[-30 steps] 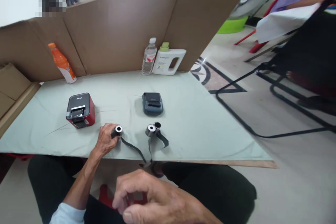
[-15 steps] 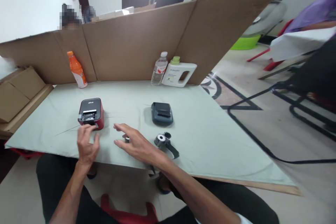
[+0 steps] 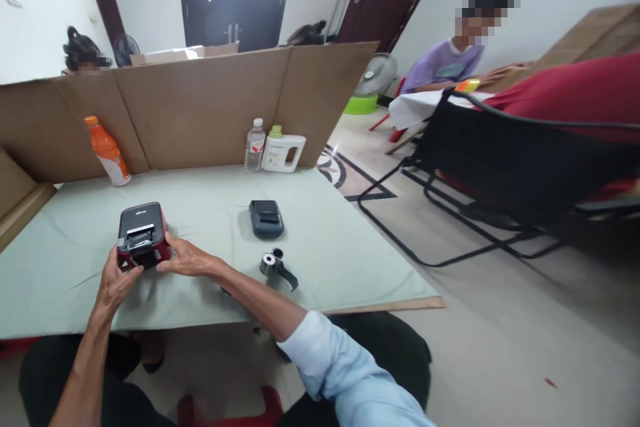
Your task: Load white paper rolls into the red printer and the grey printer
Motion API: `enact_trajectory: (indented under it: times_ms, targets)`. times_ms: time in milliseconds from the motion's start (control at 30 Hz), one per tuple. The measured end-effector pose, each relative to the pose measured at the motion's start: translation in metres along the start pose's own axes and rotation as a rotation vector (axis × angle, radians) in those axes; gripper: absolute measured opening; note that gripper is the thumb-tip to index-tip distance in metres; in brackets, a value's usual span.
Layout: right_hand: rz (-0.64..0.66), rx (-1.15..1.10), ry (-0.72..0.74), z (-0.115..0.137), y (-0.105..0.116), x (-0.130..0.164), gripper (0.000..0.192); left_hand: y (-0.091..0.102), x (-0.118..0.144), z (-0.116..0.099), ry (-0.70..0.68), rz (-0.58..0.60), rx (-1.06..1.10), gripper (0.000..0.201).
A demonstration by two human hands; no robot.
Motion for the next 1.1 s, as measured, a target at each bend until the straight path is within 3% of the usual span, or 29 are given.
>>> enact_trajectory:
  times_ms: [167, 333, 467, 567, 700, 933, 1100]
  targets:
    - [-0.077, 0.020, 0.002, 0.016, 0.030, 0.029, 0.062, -0.027, 0.002, -0.036, -0.124, 0.058, -0.047, 0.075]
    - [-0.194, 0.028, -0.004, 0.023, 0.078, 0.079, 0.058, -0.089, 0.010, -0.074, -0.240, 0.163, -0.017, 0.076]
    - [-0.251, 0.010, -0.025, 0.015, 0.104, 0.112, 0.061, -0.138, 0.019, -0.083, -0.257, 0.253, 0.002, 0.076]
    - [-0.273, -0.044, -0.070, 0.003, 0.110, 0.127, 0.067, -0.161, 0.025, -0.080, -0.238, 0.308, 0.005, 0.077]
    - [-0.287, -0.106, -0.107, -0.012, 0.109, 0.137, 0.071, -0.173, 0.029, -0.072, -0.195, 0.351, 0.017, 0.081]
    - [-0.295, -0.075, -0.115, -0.016, 0.111, 0.139, 0.064, -0.174, 0.031, -0.058, -0.149, 0.362, 0.007, 0.078]
    - [-0.300, 0.033, -0.127, -0.014, 0.119, 0.142, 0.055, -0.171, 0.034, -0.061, -0.162, 0.357, -0.040, 0.072]
Point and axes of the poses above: each hand's wrist, its own x-axis away from the middle knuckle, its own y-axis out of the back of the hand, z = x × y, the point moved 9 cm from there along -x, towards the middle knuckle, and after that the axes turned 3 degrees about y, right-handed, at the moved point
